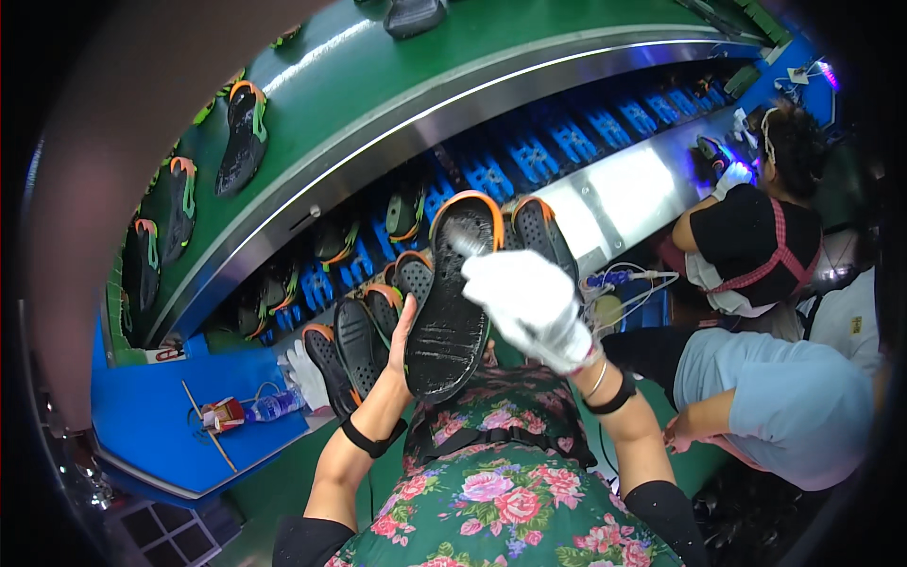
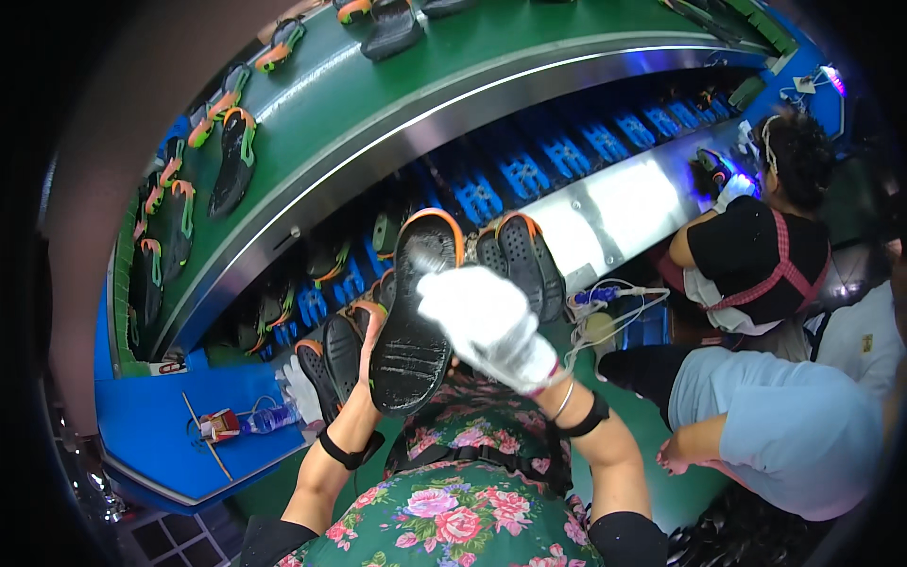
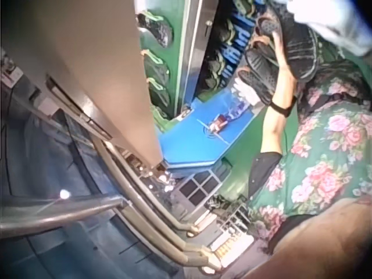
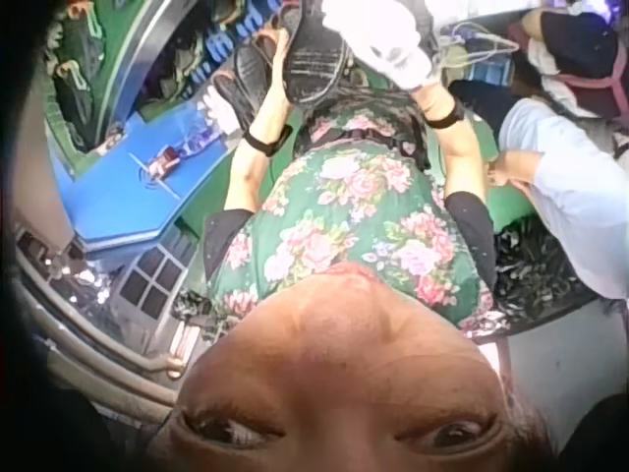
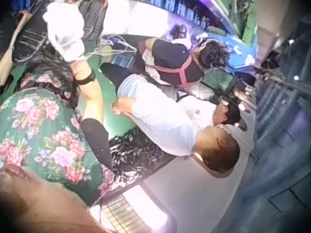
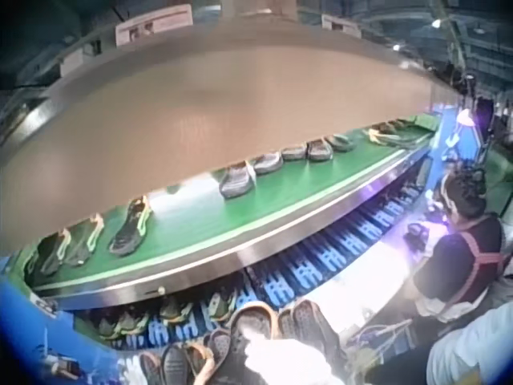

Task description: Apply adhesive or primer to the bottom and edges of shoe soles using a brush on a manufacturing line.

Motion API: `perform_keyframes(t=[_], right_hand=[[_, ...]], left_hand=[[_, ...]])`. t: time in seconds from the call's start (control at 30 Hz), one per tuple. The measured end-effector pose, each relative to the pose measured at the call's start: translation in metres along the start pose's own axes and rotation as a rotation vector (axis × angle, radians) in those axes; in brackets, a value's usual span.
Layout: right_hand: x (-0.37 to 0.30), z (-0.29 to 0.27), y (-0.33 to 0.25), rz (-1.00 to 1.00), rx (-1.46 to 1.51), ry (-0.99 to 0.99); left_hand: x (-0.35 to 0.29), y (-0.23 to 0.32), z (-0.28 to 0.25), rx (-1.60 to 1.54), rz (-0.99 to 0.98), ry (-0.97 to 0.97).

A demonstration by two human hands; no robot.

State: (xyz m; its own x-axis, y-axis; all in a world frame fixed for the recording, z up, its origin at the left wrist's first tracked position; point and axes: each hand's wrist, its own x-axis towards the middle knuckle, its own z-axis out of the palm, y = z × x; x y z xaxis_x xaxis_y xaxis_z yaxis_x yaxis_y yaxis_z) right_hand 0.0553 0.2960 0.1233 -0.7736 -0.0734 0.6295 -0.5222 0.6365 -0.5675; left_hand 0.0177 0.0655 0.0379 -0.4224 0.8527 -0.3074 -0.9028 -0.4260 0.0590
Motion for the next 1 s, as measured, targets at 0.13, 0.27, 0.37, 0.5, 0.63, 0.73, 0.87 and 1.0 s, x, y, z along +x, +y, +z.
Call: perform_keyframes(t=[0.13,0.27,0.37,0.5,0.63,0.73,0.87,1.0], right_hand=[[-0.013,-0.011,-0.011,0.179,0.755,-0.011],[-0.020,-0.047,-0.007,0.560,0.700,0.184],[-0.038,-0.048,0.005,0.623,0.740,0.242],[-0.067,-0.011,0.029,0.801,0.835,0.178],[-0.089,0.011,0.041,0.887,0.822,0.109],[-0.099,0.012,0.046,0.883,0.819,0.067],[-0.105,0.005,0.053,0.951,0.888,0.114],[-0.102,0.011,0.060,0.915,0.930,0.091]], left_hand=[[-0.001,0.014,0.031,0.177,0.184,0.007],[0.010,0.066,0.073,0.369,0.176,-0.439],[0.035,0.111,0.125,0.391,0.255,-0.644],[0.093,0.198,0.145,0.000,0.379,-0.558],[0.133,0.206,0.141,-0.215,0.730,-0.079],[0.135,0.183,0.144,0.125,0.709,0.016],[0.169,0.163,0.180,0.894,0.738,0.111],[0.237,0.217,0.210,2.191,1.098,0.652]])
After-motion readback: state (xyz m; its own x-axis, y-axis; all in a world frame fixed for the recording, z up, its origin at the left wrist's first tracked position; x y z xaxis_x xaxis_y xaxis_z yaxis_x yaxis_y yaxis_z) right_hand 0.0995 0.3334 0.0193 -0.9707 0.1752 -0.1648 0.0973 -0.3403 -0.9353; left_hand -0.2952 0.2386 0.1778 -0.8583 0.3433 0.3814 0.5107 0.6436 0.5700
